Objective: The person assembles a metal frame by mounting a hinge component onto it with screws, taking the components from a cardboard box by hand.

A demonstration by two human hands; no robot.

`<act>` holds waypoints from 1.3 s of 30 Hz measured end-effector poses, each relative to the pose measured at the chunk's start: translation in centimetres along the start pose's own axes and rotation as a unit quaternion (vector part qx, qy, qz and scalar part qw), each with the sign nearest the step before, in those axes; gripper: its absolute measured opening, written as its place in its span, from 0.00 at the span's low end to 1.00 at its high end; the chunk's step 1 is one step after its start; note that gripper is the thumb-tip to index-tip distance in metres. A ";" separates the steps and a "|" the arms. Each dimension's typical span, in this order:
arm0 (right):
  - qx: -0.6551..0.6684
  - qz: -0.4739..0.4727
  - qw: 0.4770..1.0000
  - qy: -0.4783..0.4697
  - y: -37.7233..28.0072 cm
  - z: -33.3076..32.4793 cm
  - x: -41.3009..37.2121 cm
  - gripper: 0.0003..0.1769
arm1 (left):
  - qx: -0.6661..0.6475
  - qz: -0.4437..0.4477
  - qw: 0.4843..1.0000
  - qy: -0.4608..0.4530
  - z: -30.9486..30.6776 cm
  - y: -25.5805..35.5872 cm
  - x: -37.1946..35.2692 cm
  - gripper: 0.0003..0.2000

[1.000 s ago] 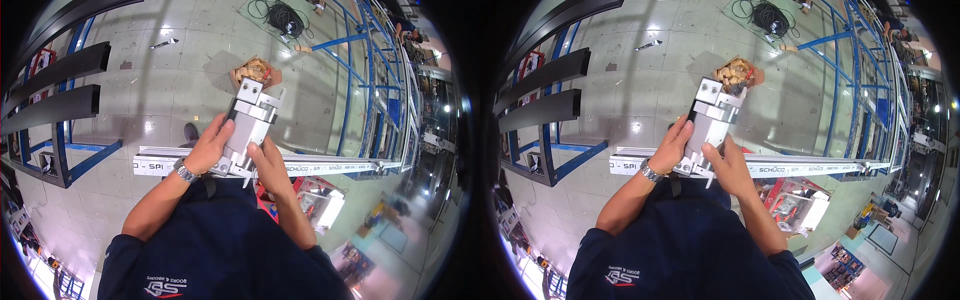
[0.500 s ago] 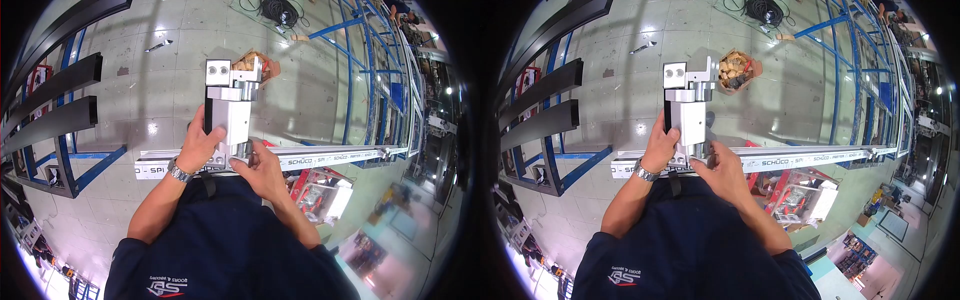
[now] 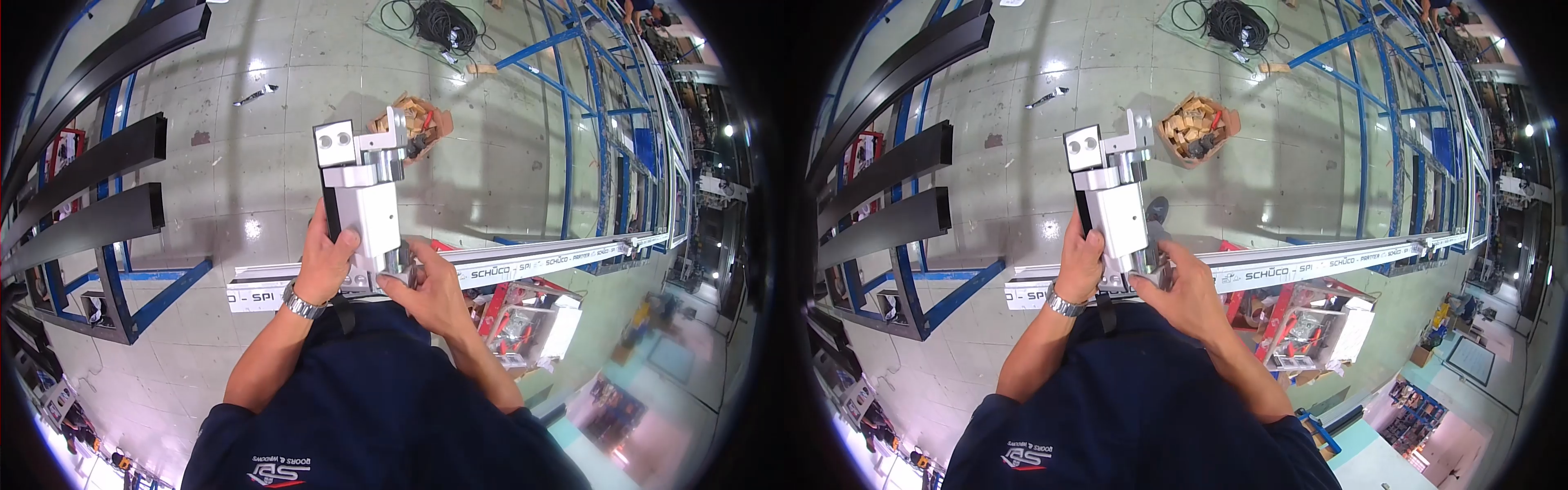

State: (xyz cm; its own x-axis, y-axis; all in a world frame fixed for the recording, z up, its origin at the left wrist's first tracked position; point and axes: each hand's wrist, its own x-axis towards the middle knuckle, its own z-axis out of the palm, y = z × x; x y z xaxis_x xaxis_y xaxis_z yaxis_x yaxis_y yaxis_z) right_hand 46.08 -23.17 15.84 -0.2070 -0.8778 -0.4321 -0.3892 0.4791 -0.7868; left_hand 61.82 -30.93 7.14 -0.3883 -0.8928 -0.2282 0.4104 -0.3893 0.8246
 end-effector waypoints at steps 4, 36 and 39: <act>0.006 0.056 0.996 -0.076 -0.8 -0.1 0.0 0.39 | 0.049 0.032 0.998 -0.036 -0.5 0.6 -0.6 0.38; 0.001 -0.015 0.984 -0.178 3.6 0.3 -0.1 0.46 | -0.028 -0.110 0.989 0.094 1.0 2.8 -1.4 0.36; -0.042 -0.060 0.986 -0.148 4.5 0.9 -0.4 0.46 | -0.047 -0.115 0.986 0.111 0.6 2.4 -1.1 0.37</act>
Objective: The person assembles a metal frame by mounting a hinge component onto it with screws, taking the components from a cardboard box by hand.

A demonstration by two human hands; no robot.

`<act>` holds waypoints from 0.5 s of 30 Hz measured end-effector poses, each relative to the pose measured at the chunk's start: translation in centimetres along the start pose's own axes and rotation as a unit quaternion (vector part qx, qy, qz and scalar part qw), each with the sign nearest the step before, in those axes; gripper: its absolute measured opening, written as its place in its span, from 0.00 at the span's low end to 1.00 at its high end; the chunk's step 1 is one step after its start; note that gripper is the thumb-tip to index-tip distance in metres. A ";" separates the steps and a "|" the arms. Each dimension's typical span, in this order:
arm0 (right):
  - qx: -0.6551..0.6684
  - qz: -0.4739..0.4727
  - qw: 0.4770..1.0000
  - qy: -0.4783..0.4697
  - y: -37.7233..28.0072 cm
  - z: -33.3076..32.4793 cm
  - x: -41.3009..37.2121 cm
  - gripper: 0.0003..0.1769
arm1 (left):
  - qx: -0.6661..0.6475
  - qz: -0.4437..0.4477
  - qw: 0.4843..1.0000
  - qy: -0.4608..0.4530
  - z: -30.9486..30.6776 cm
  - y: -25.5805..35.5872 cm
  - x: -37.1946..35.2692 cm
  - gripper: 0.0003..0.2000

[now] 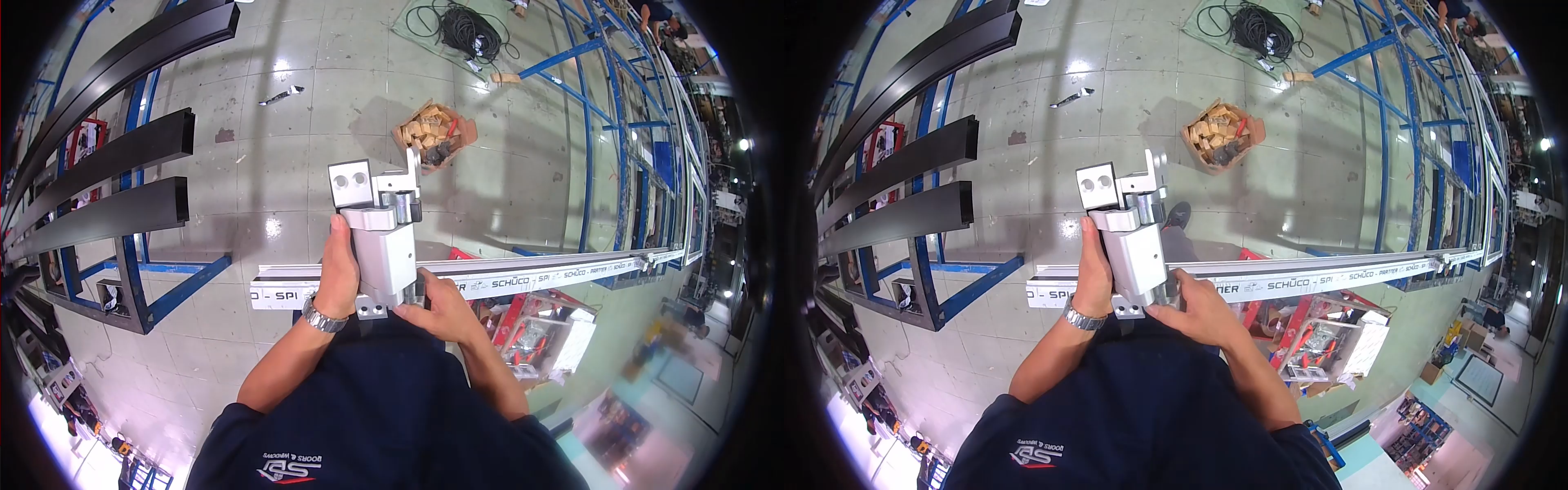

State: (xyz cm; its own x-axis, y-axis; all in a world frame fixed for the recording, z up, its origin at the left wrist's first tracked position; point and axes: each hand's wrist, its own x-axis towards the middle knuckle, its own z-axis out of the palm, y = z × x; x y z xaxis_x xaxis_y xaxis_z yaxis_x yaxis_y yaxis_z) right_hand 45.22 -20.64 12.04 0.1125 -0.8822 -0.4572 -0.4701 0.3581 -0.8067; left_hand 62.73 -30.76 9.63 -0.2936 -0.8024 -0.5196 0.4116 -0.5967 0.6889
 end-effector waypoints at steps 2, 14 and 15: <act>-0.008 0.023 1.000 -0.012 -0.7 0.1 0.1 0.44 | -0.006 -0.012 1.000 0.004 -0.1 0.4 0.1 0.36; 0.046 0.018 0.987 0.153 -5.4 1.9 0.8 0.43 | 0.023 0.044 0.999 -0.022 -1.3 -2.1 -0.2 0.33; 0.021 0.021 0.988 0.152 -4.9 2.0 1.0 0.42 | 0.075 0.072 0.994 -0.018 -1.5 -2.3 -0.1 0.32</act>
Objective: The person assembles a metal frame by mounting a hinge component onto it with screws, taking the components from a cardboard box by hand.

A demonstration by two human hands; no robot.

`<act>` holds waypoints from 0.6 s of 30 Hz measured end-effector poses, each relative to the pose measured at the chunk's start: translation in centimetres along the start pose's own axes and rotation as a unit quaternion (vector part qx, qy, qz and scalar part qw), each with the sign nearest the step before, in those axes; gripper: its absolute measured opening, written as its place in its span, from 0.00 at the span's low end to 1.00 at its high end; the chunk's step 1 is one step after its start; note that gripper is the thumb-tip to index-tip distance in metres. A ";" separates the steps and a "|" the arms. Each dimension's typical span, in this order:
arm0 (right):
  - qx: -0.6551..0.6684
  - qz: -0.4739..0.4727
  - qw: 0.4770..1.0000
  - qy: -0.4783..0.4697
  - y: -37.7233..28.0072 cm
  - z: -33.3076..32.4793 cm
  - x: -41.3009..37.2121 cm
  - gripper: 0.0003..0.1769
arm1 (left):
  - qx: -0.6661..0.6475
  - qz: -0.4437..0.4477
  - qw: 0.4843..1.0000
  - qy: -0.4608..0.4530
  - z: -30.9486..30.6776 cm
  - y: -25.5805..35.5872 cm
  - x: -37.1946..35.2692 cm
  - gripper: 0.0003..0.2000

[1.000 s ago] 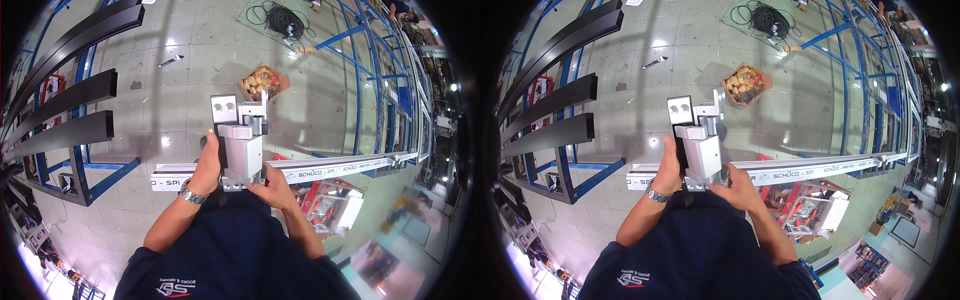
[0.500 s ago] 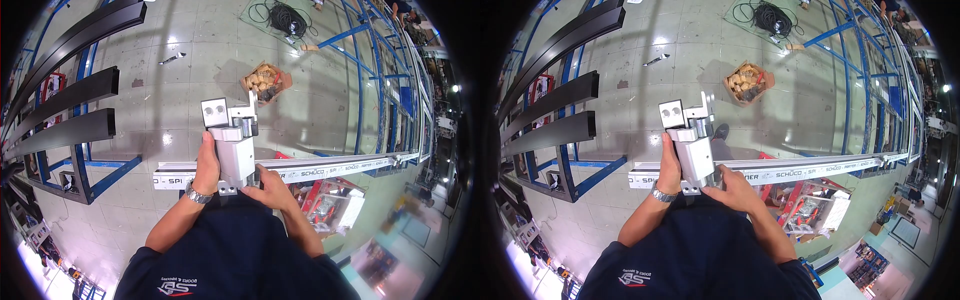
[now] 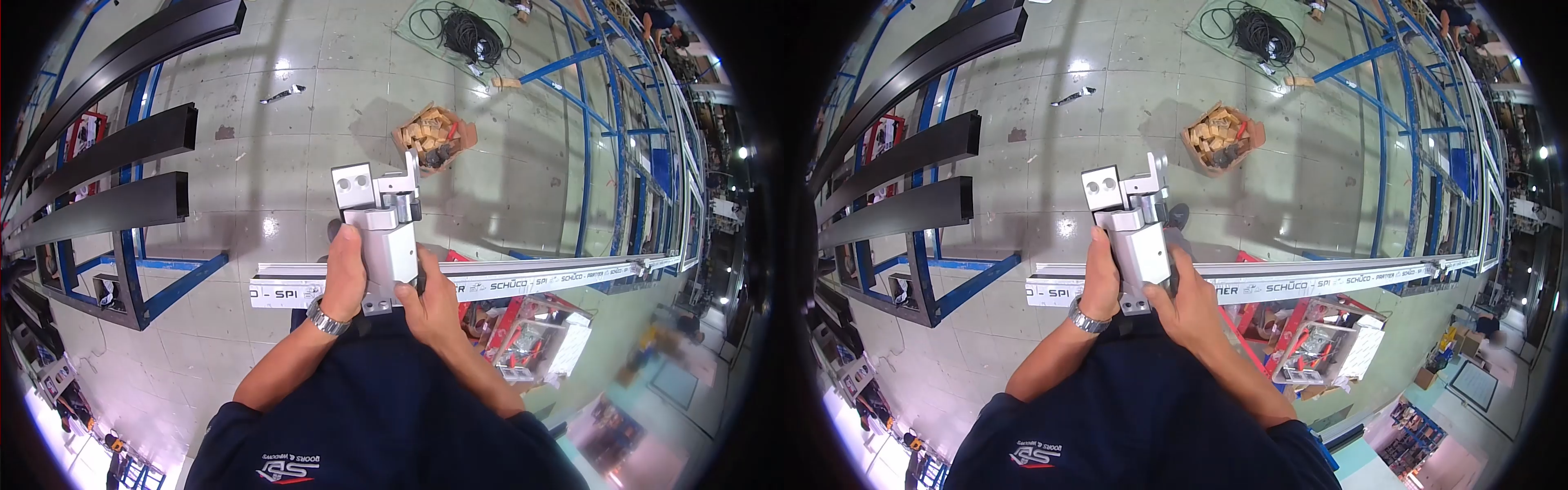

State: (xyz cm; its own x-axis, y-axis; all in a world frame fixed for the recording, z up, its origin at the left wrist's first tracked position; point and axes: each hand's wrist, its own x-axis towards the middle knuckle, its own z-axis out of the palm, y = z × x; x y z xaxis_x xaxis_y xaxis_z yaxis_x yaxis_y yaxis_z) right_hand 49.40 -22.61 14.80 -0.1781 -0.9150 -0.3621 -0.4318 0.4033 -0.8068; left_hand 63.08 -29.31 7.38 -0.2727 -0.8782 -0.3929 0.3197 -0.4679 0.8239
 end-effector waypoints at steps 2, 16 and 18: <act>-0.029 -0.013 0.999 -0.004 0.8 0.2 0.1 0.42 | 0.037 0.000 0.999 0.020 -0.1 0.0 -0.2 0.27; 0.373 0.088 0.922 0.056 3.0 -1.7 7.7 0.26 | 0.147 0.041 0.987 -0.045 0.4 0.1 -1.4 0.25; 0.434 0.099 0.893 0.060 2.3 -1.5 7.5 0.27 | 0.195 0.031 0.979 -0.044 0.1 0.1 -1.6 0.27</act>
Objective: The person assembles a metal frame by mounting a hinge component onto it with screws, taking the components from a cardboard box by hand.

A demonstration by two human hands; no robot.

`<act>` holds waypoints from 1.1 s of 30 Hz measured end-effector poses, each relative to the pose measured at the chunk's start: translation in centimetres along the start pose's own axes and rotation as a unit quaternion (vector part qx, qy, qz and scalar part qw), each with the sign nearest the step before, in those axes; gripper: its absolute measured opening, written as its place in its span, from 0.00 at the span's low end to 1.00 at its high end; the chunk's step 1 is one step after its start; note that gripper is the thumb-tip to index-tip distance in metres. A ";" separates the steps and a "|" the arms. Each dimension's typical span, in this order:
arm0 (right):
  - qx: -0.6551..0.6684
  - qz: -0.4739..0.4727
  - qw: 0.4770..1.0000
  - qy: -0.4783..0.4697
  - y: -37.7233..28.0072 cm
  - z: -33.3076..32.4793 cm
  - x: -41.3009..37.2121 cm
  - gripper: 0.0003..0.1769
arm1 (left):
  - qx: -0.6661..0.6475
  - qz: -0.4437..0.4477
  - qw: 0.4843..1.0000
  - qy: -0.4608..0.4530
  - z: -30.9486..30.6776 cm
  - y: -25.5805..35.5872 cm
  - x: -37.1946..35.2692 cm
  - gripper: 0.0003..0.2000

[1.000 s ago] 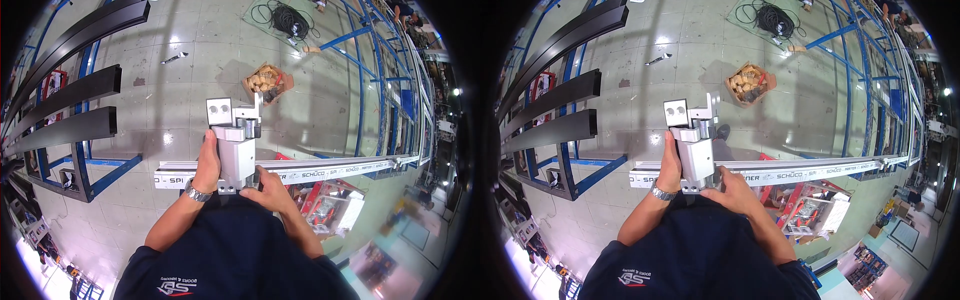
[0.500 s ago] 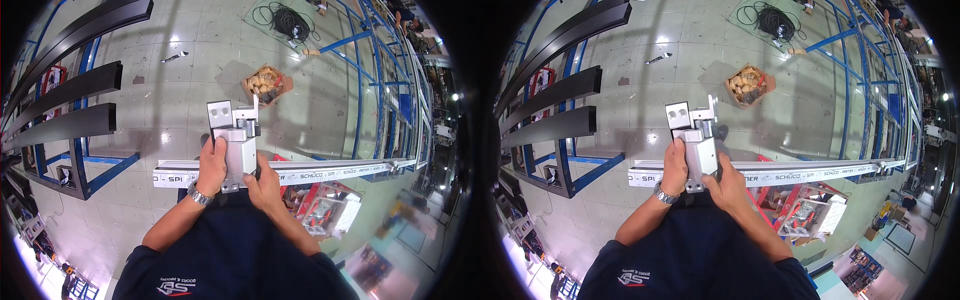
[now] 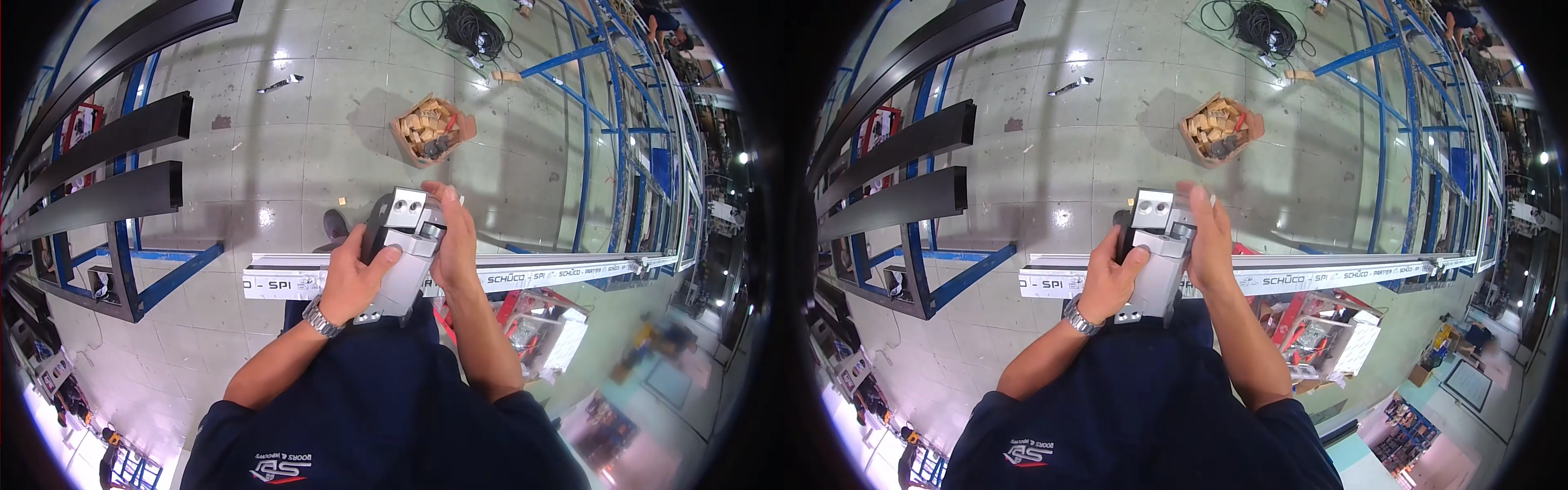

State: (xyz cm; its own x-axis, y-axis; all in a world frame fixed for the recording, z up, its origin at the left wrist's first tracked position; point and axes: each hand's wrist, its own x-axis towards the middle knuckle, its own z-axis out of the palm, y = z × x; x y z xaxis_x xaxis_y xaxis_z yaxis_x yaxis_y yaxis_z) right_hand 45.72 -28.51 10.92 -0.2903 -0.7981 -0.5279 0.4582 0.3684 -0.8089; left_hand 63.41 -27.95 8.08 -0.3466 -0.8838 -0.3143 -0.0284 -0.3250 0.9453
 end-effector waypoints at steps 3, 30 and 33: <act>-0.005 -0.001 1.000 -0.011 -1.0 1.6 -1.8 0.37 | 0.046 -0.026 0.997 0.047 0.4 -1.0 -0.4 0.30; -0.081 -0.001 0.996 -0.038 -1.1 -0.6 -2.9 0.33 | 0.047 -0.007 0.999 -0.004 -0.4 0.1 -0.5 0.18; -0.165 -0.050 0.985 -0.030 -0.9 -0.9 -3.0 0.33 | 0.066 0.010 0.998 0.008 0.0 0.4 -1.0 0.20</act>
State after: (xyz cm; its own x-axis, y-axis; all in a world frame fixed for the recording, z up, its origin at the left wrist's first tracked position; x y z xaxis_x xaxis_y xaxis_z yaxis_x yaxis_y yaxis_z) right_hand 45.41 -26.04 12.97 -0.2645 -0.8617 -0.4330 0.1295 0.4132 -0.9014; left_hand 63.75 -27.22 8.73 -0.3327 -0.8954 -0.2958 -0.1454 -0.2612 0.9543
